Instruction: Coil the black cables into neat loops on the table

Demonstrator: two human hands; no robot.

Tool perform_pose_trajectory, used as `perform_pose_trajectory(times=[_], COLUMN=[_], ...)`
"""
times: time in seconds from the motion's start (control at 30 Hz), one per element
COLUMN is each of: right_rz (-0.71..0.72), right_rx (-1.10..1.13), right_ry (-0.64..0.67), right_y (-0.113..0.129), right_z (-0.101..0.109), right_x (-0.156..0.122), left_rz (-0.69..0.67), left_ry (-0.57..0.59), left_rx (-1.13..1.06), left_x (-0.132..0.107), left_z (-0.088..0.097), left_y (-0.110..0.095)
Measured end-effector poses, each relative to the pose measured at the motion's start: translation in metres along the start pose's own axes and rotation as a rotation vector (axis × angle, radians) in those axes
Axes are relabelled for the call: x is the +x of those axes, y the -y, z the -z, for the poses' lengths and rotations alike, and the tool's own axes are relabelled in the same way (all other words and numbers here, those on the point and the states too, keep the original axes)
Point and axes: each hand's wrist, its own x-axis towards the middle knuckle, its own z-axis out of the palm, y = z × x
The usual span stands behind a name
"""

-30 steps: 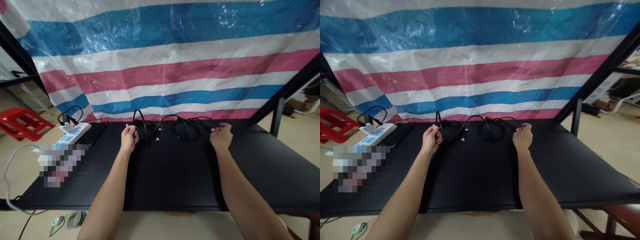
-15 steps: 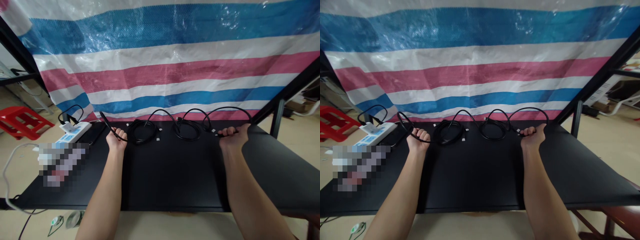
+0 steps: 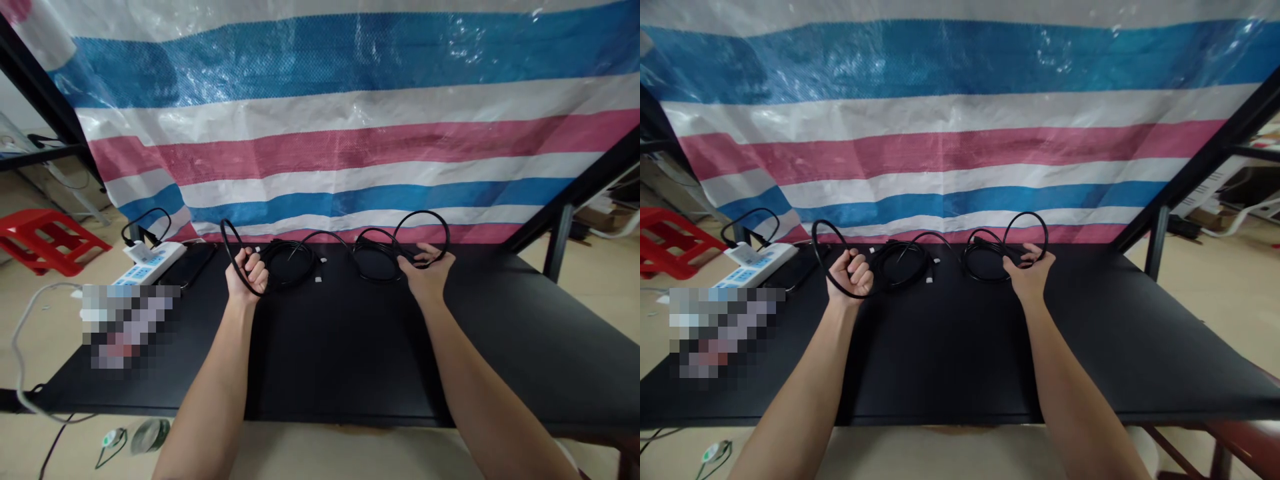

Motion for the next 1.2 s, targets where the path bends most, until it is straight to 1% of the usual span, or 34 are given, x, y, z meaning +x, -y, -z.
perform_pose_trajectory(times=[0.1, 0.2, 0.3, 0.37, 0.43, 0.47, 0.53, 0.6, 0.63, 0.7, 0.73, 0.77, 0.83, 0.9, 0.97, 1.0, 1.07, 1.13, 1.2], right_rz=[-0.084, -0.167, -0.223, -0.268, -0.278, -0.252, -0.144, -0.023, 0.015, 0.035, 0.024, 0.004, -0.065, -0.166, -0.273, -0.319, -0.397, -0.470, -0.540], right_rx=[0.173, 0.322, 0.431, 0.459, 0.445, 0.413, 0.276, 0.062, -0.047, -0.194, -0.217, -0.203, -0.069, 0.149, 0.353, 0.423, 0.493, 0.513, 0.525], right_ry=[0.002, 0.057, 0.204, 0.312, 0.370, 0.378, 0.362, 0.318, 0.284, 0.206, 0.165, 0.134, 0.112, 0.158, 0.258, 0.311, 0.407, 0.495, 0.577], right_y=[0.008, 0.016, 0.024, 0.027, 0.028, 0.027, 0.025, 0.025, 0.025, 0.027, 0.028, 0.029, 0.032, 0.034, 0.036, 0.038, 0.040, 0.041, 0.042], right_z=[-0.004, -0.003, 0.000, 0.001, -0.001, -0.003, -0.008, -0.012, -0.014, -0.016, -0.017, -0.017, -0.018, -0.021, -0.026, -0.030, -0.038, -0.045, -0.049], right_x=[-0.003, -0.005, -0.007, -0.008, -0.010, -0.012, -0.017, -0.022, -0.024, -0.026, -0.027, -0.027, -0.026, -0.028, -0.034, -0.038, -0.049, -0.058, -0.065], left_rz=[0.112, 0.270, 0.391, 0.415, 0.380, 0.345, 0.258, 0.193, 0.174, 0.150, 0.132, 0.106, 0.038, -0.028, -0.048, -0.037, 0.020, 0.087, 0.119], left_ry=[0.067, 0.154, 0.236, 0.267, 0.285, 0.291, 0.299, 0.300, 0.294, 0.262, 0.239, 0.215, 0.182, 0.176, 0.172, 0.163, 0.134, 0.106, 0.070], left_rx=[0.060, 0.139, 0.219, 0.265, 0.308, 0.330, 0.361, 0.383, 0.395, 0.423, 0.434, 0.441, 0.450, 0.471, 0.488, 0.488, 0.473, 0.450, 0.413], left_x=[-0.002, -0.003, -0.002, -0.001, -0.001, -0.002, -0.002, -0.002, -0.002, -0.001, 0.001, 0.002, 0.003, 0.003, 0.001, -0.001, -0.006, -0.011, -0.014], left_z=[-0.002, -0.004, -0.004, -0.003, -0.003, -0.003, -0.004, -0.003, -0.003, -0.001, 0.000, 0.001, 0.001, 0.000, -0.002, -0.004, -0.009, -0.013, -0.017], left_y=[0.005, 0.013, 0.022, 0.028, 0.032, 0.034, 0.038, 0.041, 0.043, 0.046, 0.048, 0.049, 0.052, 0.056, 0.061, 0.065, 0.074, 0.083, 0.090])
